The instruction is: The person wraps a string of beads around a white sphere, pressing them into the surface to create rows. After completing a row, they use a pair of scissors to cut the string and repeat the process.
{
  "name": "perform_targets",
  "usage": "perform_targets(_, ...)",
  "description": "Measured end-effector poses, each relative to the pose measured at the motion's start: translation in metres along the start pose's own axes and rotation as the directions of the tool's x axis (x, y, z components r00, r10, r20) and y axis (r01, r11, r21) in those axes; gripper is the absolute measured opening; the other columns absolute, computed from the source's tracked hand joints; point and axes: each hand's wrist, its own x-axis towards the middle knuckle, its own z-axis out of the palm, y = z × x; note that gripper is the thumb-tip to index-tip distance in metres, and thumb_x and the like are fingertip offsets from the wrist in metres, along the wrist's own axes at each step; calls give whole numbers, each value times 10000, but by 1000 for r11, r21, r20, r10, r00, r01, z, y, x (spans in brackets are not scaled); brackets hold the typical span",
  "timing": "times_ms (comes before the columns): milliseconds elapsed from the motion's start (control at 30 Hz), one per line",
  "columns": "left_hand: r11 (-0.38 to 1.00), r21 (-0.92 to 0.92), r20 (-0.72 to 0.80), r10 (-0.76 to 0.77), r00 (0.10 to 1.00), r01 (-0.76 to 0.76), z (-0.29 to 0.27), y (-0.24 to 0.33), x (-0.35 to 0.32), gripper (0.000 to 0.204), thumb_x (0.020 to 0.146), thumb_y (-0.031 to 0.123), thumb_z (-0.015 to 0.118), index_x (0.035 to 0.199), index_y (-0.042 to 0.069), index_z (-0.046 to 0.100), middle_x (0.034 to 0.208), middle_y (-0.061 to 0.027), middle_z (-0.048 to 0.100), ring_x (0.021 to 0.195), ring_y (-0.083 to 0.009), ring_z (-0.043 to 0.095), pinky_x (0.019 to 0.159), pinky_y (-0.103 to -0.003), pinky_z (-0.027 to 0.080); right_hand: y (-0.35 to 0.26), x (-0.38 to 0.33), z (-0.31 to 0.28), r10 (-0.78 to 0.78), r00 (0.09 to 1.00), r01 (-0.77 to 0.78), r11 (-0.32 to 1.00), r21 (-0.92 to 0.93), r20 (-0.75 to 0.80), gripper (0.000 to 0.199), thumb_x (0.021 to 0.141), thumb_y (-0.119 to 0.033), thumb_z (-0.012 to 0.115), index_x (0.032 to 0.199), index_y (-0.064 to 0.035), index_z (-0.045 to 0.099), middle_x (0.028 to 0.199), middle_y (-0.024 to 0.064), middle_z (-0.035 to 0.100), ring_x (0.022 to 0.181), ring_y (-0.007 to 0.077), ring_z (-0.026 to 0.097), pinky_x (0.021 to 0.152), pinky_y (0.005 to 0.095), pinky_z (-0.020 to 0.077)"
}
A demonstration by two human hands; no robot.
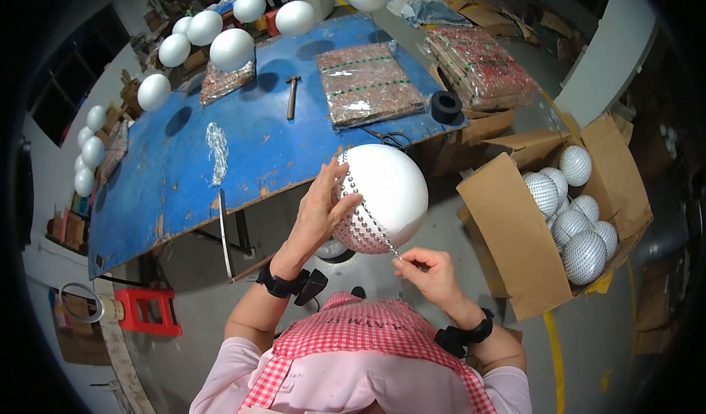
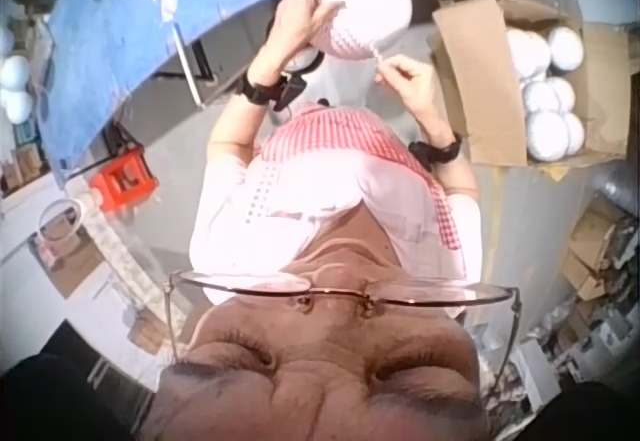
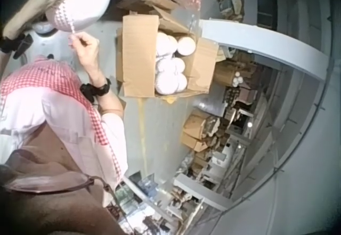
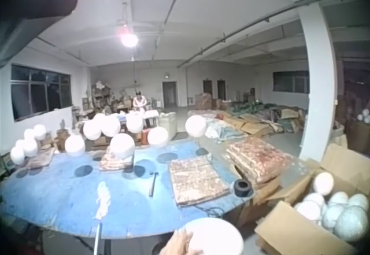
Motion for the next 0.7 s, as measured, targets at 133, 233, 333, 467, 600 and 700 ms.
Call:
perform_targets(133,999,-13,13,-50,999,50,0,-1,3,639,819,296,732,1307,-16,462,1301,-214,543,1301,-461,388,1059,-463,362,7,2,2,-99,993,76,957,-281,-68,120,856,-95,665,848,24,660,673,54,639,608,72,574,548,241,446)
perform_targets(233,999,26,-8,-42,999,42,1,0,4,650,803,281,746,1308,-14,464,1251,-204,570,1251,-441,450,1024,-452,397,15,6,-2,-23,997,-4,944,-331,-76,144,869,-109,672,838,30,653,704,31,652,639,72,615,559,212,451)
perform_targets(333,998,8,0,-64,998,64,0,4,5,621,797,258,749,1296,-4,489,1171,-179,601,1161,-402,514,962,-439,434,24,14,-7,110,994,-107,935,-339,-11,151,873,-115,669,830,27,640,689,21,639,640,69,617,559,209,455)
perform_targets(467,994,-5,-46,-111,993,111,-3,5,10,509,847,248,705,1285,59,530,1253,-224,524,1135,-350,541,964,-415,452,42,19,-8,94,995,-90,973,-211,10,193,873,-159,650,835,30,628,642,52,626,569,60,540,528,240,430)
perform_targets(600,996,-24,29,-82,996,82,-8,-14,7,669,810,320,727,1327,-9,458,1352,-317,408,1239,-413,448,985,-436,411,49,19,-11,92,994,-79,971,-224,51,190,876,-155,645,858,34,628,653,50,637,600,67,577,542,243,443)
perform_targets(700,996,30,130,-92,987,89,-9,-4,2,828,783,387,741,1382,-43,364,1424,-346,324,1355,-439,313,1083,-445,327,60,16,-16,115,988,-84,959,-272,100,184,859,-156,646,868,28,639,666,68,650,622,110,608,568,272,462)
